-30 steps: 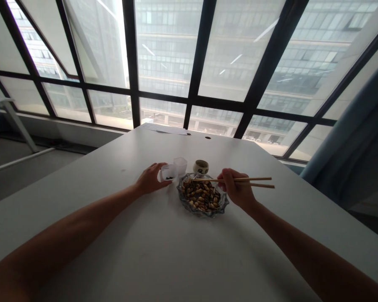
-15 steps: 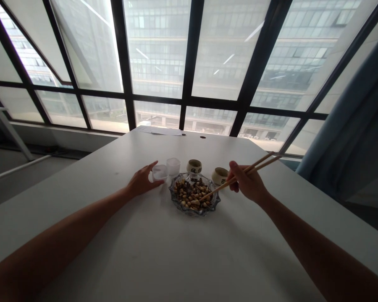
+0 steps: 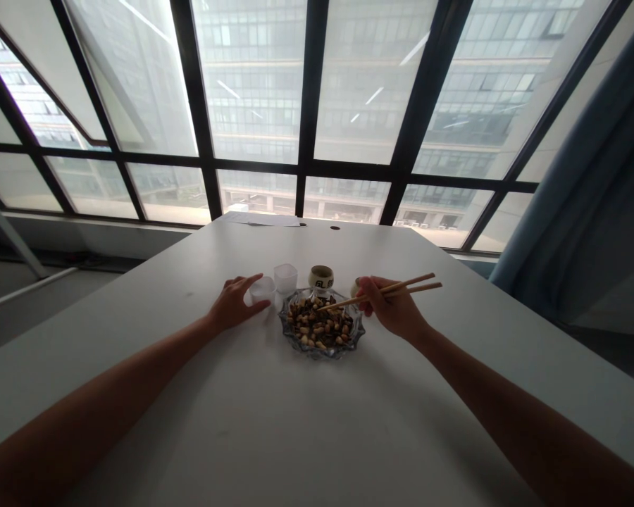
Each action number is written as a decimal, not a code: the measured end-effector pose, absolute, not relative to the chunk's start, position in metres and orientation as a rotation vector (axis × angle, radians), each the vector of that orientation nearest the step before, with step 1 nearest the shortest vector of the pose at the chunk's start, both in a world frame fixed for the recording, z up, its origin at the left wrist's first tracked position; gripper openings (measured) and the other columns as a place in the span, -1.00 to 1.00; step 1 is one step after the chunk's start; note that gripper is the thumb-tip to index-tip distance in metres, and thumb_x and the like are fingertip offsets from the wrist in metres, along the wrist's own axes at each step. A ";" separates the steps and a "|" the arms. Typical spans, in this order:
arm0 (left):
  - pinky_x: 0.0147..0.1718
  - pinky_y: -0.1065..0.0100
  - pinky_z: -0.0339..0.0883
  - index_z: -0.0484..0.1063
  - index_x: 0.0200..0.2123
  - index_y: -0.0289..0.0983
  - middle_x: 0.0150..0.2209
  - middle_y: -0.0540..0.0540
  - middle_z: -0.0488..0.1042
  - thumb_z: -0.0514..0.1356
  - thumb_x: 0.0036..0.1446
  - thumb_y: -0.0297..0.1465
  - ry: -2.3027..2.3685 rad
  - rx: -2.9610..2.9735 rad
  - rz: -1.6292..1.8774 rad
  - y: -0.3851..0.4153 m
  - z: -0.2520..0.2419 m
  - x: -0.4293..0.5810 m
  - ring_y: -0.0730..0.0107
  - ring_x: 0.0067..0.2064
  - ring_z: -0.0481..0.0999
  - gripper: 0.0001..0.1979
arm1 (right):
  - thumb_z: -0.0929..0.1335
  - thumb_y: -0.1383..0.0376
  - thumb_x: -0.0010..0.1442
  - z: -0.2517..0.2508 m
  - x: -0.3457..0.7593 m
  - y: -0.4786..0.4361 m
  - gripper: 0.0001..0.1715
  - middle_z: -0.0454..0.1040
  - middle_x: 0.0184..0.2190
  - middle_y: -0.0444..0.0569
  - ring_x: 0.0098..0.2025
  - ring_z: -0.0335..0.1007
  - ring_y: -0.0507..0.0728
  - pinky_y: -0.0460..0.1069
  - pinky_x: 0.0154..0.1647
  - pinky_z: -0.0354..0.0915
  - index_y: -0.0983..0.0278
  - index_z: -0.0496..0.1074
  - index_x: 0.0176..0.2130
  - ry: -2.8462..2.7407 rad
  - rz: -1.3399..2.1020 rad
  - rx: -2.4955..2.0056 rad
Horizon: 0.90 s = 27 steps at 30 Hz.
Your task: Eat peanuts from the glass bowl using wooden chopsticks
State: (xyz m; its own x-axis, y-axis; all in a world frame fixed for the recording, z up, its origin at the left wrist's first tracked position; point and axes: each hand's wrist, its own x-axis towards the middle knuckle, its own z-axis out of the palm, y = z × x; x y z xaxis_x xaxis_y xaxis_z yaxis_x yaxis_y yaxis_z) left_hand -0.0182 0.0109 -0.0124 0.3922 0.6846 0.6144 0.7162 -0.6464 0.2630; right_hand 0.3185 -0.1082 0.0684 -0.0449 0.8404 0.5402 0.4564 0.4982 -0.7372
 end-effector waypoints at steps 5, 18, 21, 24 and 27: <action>0.08 -0.07 0.19 0.36 0.18 -0.18 0.05 -0.25 0.51 0.24 0.10 -0.01 -1.351 -2.531 -1.091 0.011 -0.015 -0.017 -0.08 0.08 0.43 -0.36 | 0.27 -0.18 0.29 0.068 0.323 -0.108 -0.36 0.45 -0.66 -0.07 -0.65 0.33 0.04 -0.08 -0.66 0.25 0.25 0.41 -0.51 -1.698 0.240 -1.202; 0.06 -0.01 0.34 0.32 0.21 -0.22 0.00 -0.23 0.46 0.19 0.16 0.01 -1.293 -2.561 -1.055 0.013 -0.013 -0.019 -0.01 0.04 0.42 -0.35 | 0.22 -0.18 0.32 0.070 0.325 -0.110 -0.34 0.44 -0.67 -0.07 -0.67 0.32 0.05 -0.05 -0.64 0.24 0.25 0.41 -0.49 -1.700 0.184 -1.197; 0.04 0.00 0.38 0.32 0.21 -0.23 -0.01 -0.23 0.46 0.20 0.16 0.00 -1.322 -2.565 -1.043 0.012 -0.013 -0.019 0.01 0.02 0.44 -0.35 | 0.20 -0.17 0.33 0.068 0.325 -0.110 -0.32 0.43 -0.66 -0.06 -0.64 0.29 0.04 -0.05 -0.62 0.21 0.24 0.37 -0.54 -1.806 0.108 -1.200; 0.03 0.03 0.40 0.32 0.22 -0.24 0.00 -0.23 0.46 0.20 0.15 -0.01 -1.347 -2.580 -1.041 0.012 -0.012 -0.018 0.03 0.00 0.46 -0.34 | 0.20 -0.15 0.35 0.064 0.319 -0.110 -0.33 0.40 -0.65 -0.07 -0.61 0.26 0.03 -0.06 -0.59 0.19 0.23 0.31 -0.58 -1.911 0.084 -1.208; 0.05 0.02 0.38 0.32 0.22 -0.25 -0.01 -0.23 0.47 0.20 0.15 -0.01 -1.359 -2.584 -1.037 0.012 -0.011 -0.018 0.02 0.01 0.46 -0.34 | 0.20 -0.12 0.36 0.061 0.314 -0.111 -0.35 0.37 -0.66 -0.09 -0.61 0.24 0.02 -0.07 -0.59 0.17 0.22 0.29 -0.57 -1.955 0.121 -1.193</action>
State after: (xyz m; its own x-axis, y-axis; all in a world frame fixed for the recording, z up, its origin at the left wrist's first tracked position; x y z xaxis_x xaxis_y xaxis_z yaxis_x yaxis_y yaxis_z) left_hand -0.0178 0.0117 -0.0114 0.3916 0.7168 0.5770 0.7458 -0.6145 0.2573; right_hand 0.3145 -0.1108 0.0605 -0.2120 0.7764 0.5935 0.6970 0.5458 -0.4650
